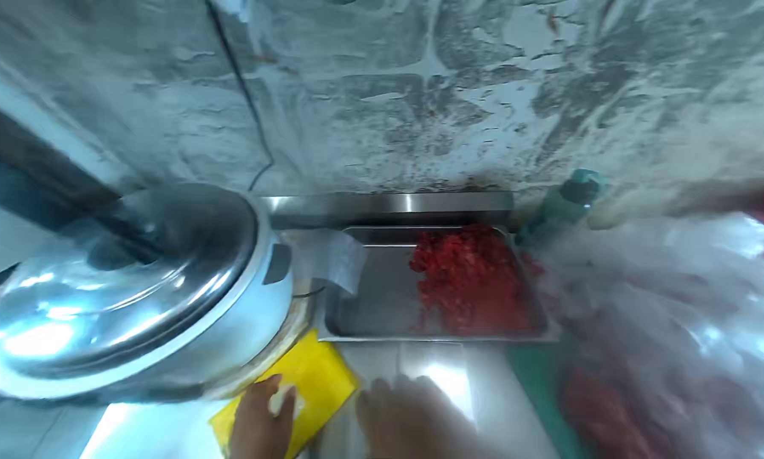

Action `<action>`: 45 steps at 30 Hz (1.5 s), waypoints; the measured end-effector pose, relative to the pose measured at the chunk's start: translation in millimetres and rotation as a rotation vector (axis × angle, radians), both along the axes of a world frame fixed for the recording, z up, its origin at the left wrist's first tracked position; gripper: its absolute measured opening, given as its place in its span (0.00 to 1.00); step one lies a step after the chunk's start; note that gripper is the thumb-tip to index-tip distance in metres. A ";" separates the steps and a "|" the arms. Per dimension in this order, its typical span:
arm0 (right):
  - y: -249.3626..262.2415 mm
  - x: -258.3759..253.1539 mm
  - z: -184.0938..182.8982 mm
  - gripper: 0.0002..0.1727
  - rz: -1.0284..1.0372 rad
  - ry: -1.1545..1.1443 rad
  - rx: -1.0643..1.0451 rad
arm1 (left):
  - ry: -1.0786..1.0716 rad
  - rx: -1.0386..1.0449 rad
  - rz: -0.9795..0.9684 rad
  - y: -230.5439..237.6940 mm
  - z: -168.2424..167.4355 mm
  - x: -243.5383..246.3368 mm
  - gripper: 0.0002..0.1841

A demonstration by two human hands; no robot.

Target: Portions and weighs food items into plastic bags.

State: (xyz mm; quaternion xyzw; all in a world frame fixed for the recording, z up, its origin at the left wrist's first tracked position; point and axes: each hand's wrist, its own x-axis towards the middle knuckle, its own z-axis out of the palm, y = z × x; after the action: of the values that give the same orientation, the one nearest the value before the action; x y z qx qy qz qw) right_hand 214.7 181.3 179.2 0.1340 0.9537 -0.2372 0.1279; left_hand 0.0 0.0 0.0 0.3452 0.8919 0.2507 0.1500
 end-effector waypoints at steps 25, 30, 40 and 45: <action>32.0 30.9 -100.7 0.13 -1.059 0.851 -1.618 | -1.199 0.460 0.057 60.2 -0.7 52.1 0.17; 39.5 46.8 -119.0 0.11 -1.330 0.854 -1.463 | -1.195 0.636 0.090 65.0 3.9 38.6 0.08; 38.4 27.1 -126.2 0.22 -0.679 0.579 -0.820 | -0.700 0.795 -0.248 107.5 36.5 75.7 0.46; 77.7 -7.1 -126.5 0.11 -0.936 0.791 -0.746 | -0.670 0.979 -0.117 97.8 37.4 38.6 0.36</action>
State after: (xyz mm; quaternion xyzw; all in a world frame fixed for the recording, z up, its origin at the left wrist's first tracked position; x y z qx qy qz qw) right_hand 207.6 259.0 52.7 0.3801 0.6266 -0.6079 -0.3054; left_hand 38.6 97.8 37.4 0.3250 0.5560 0.7194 0.2602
